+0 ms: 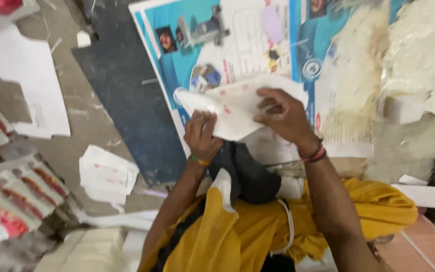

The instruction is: Manually folding and gluing paper into envelopes and stacking them.

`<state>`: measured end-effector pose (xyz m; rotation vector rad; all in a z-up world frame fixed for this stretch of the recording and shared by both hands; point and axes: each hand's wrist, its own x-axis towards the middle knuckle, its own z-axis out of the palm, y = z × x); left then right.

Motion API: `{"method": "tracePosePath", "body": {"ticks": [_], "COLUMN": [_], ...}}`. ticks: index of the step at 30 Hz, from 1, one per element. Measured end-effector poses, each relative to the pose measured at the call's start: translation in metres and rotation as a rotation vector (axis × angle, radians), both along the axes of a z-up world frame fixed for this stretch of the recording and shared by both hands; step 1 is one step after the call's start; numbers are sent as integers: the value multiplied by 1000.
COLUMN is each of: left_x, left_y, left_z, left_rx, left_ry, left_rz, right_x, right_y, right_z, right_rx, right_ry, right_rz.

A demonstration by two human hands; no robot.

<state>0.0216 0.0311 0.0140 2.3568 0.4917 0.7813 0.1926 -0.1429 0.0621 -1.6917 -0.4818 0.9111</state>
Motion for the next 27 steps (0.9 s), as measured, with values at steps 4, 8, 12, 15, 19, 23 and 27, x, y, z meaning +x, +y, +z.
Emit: {"method": "tracePosePath", "body": {"ticks": [4,8,12,15,19,23,27], "left_x": [-15,-38,-10,-28,-22,-30,-19], "left_y": [-5,-14,1,-6,-1,-5,1], "left_z": [2,8,-1,6,-4,3,10], "left_rx": [22,-49,-57,-94,-98,-101,-80], "left_ry": [1,55,-39,12,-11,-12,9], "left_rz": [31,52,22,31,35,46,51], "right_x": [-15,-24,-11,-8,-10,-17,1], "right_y": [8,15,10,27,21,15,25], "right_z": [-8,17,-2,20,3,1,27], "right_rx": [-401,-125,-240,-116,-296,-173,57], "right_ry": [-362,-171,-444,-197,-583,-322,134], "right_rz": [-199,-54,54,-91,39,11,-24]}}
